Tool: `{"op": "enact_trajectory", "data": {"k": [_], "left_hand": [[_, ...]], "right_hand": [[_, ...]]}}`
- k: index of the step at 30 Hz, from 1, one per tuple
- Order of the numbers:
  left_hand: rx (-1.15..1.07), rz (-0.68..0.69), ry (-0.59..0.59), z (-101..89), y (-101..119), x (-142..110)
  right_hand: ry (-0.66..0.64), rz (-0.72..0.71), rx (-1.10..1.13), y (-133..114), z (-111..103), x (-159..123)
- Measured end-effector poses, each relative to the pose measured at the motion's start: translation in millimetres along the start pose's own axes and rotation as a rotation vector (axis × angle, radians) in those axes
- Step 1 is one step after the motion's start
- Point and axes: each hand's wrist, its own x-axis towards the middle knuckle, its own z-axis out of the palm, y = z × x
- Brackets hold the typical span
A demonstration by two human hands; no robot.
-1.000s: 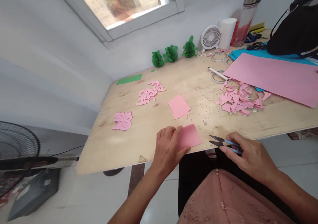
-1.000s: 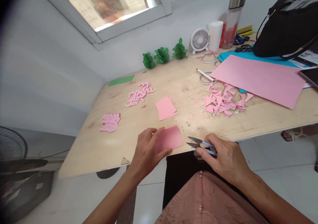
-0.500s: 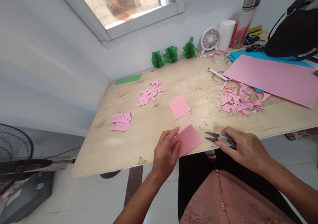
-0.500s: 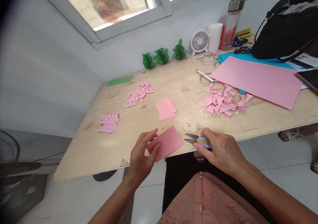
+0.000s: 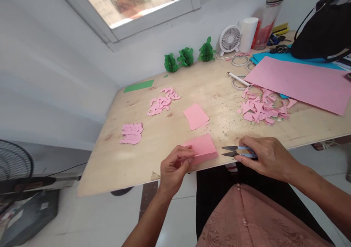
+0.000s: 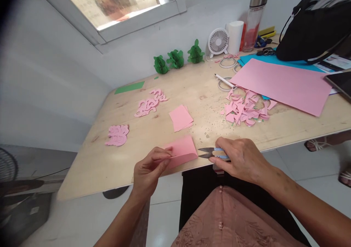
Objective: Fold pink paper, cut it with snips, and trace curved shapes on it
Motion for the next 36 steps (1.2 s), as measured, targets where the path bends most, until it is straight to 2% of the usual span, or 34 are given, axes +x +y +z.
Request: {"op": "enact_trajectory", "data": {"k": [5, 11, 16, 19, 21, 23, 26, 28, 30, 32, 34, 36], "left_hand": [[-0.127, -0.098, 0.023, -2.4, -7, 0], [-0.208, -0.156, 0.009, -3.8, -7, 1], [-0.183, -0.213, 0.033, 1.2, -7, 5], [-0.072, -0.226, 0.069, 10.3, -8, 7], [0.085, -0.161, 0.092, 16.1, -9, 9], [0.325, 0.015, 0.05, 18.5, -10, 13], [0.764, 0.37, -0.159, 11.7, -12, 25], [0.99, 0.512, -0.29, 0.8, -14, 36], [1.116, 0.571, -0.362, -11.6, -16, 49], [1.181, 0.598, -0.381, -21.2, -17, 59], [1.195, 0.628, -0.443, -25.0, -20, 66], [1.18, 0.65, -0.559, -23.1, -23, 70]], "right_hand": [[-0.053, -0.075, -0.066, 1, 2, 5], [-0.111, -0.13, -0.134, -4, 5, 14], [-0.167, -0.148, -0.125, -9, 8, 15], [-0.164, -0.143, -0.137, -13, 12, 13], [-0.151, -0.13, -0.155, -16, 15, 11], [-0.138, -0.113, -0.174, -17, 16, 10], [-0.132, -0.105, -0.188, -18, 17, 10], [-0.141, -0.11, -0.189, -18, 18, 10], [-0.148, -0.113, -0.195, -18, 18, 10], [-0.151, -0.119, -0.2, -17, 19, 11], [-0.152, -0.127, -0.203, -17, 19, 11], [-0.152, -0.138, -0.207, -16, 19, 11]]}}
